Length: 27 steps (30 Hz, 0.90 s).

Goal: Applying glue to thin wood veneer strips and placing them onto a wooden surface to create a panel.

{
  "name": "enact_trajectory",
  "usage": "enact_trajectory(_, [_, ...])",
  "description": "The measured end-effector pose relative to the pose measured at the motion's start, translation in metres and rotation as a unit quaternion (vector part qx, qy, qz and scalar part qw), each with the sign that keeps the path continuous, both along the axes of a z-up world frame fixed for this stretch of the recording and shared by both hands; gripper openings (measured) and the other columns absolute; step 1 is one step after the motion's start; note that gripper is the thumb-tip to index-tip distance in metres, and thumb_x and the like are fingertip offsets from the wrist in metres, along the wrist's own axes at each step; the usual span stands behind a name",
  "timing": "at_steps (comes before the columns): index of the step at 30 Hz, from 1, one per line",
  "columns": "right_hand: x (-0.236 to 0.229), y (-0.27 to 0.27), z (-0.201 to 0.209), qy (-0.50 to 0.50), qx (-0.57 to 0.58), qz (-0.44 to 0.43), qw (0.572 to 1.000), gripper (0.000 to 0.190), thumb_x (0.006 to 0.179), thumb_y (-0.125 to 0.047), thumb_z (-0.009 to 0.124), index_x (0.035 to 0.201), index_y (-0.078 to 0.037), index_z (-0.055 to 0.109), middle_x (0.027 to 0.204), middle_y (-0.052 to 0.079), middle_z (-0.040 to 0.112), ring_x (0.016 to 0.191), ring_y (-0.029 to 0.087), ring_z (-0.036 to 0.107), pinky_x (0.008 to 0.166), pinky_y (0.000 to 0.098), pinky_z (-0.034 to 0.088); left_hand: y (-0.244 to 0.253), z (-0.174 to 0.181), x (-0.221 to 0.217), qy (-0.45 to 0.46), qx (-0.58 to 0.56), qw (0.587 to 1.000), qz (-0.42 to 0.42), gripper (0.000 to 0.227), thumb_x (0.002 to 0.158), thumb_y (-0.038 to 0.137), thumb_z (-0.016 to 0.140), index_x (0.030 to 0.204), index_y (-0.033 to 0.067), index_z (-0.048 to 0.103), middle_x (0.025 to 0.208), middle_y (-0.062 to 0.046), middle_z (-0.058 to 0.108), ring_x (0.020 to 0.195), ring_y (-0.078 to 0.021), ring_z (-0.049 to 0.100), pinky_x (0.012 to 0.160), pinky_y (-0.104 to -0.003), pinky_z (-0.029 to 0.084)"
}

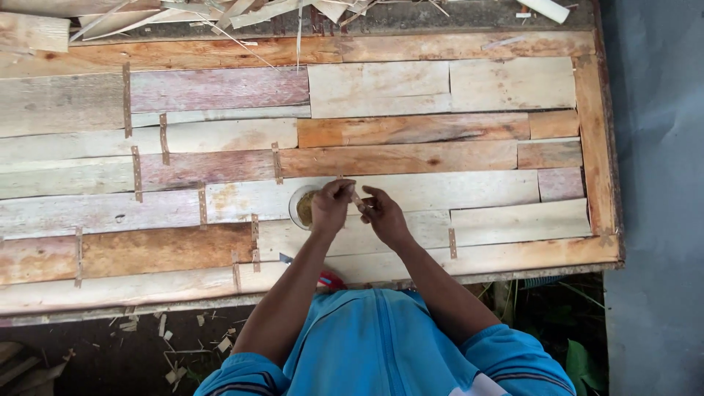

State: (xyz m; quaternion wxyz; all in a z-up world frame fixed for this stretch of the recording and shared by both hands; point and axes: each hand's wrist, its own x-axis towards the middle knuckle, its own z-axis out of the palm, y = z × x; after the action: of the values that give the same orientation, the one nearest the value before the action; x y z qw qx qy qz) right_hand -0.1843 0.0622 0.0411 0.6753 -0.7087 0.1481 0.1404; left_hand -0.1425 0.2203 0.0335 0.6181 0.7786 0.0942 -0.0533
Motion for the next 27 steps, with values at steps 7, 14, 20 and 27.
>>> enact_trajectory(7, [-0.053,0.009,-0.026,0.06,-0.046,0.072,0.995,0.022,0.102,-0.025,0.069,0.11,-0.005,0.074,0.078,0.008,0.07,0.065,0.013,0.069,0.056,0.028,0.054,0.033,0.039,-0.039,-0.028,0.021,0.998,0.05,0.02,0.099,0.011,0.065,0.113,0.0136,0.081,0.092,-0.012,0.075,0.081,-0.022,0.073,0.077,-0.04,0.058])
enact_trajectory(14, [-0.079,0.039,0.018,0.075,-0.016,0.055,0.996,0.026,0.099,-0.022,0.074,0.11,0.002,0.073,0.08,0.013,0.07,0.067,0.017,0.071,0.062,0.0317,0.06,0.069,0.059,-0.051,0.001,0.037,0.998,0.051,0.036,0.1,0.01,0.066,0.135,0.0063,0.067,0.099,-0.018,0.07,0.091,-0.0312,0.073,0.079,-0.048,0.055])
enact_trajectory(20, [-0.074,0.077,0.025,0.104,-0.002,-0.01,0.995,0.029,0.101,-0.024,0.07,0.103,0.006,0.071,0.08,0.017,0.068,0.068,0.018,0.07,0.065,0.0331,0.062,0.107,0.02,-0.02,0.031,0.067,0.997,0.022,0.02,0.095,0.02,0.073,0.113,0.0137,0.069,0.089,-0.008,0.073,0.088,-0.026,0.074,0.081,-0.042,0.056])
enact_trajectory(27, [-0.058,0.13,0.008,0.134,0.007,-0.101,0.986,0.031,0.102,-0.027,0.069,0.097,0.004,0.071,0.075,0.015,0.066,0.063,0.017,0.068,0.061,0.0319,0.062,0.143,0.008,0.028,-0.043,0.094,0.994,-0.047,0.004,0.094,0.016,0.077,0.097,0.0154,0.075,0.097,-0.006,0.07,0.094,-0.0287,0.076,0.08,-0.041,0.063])
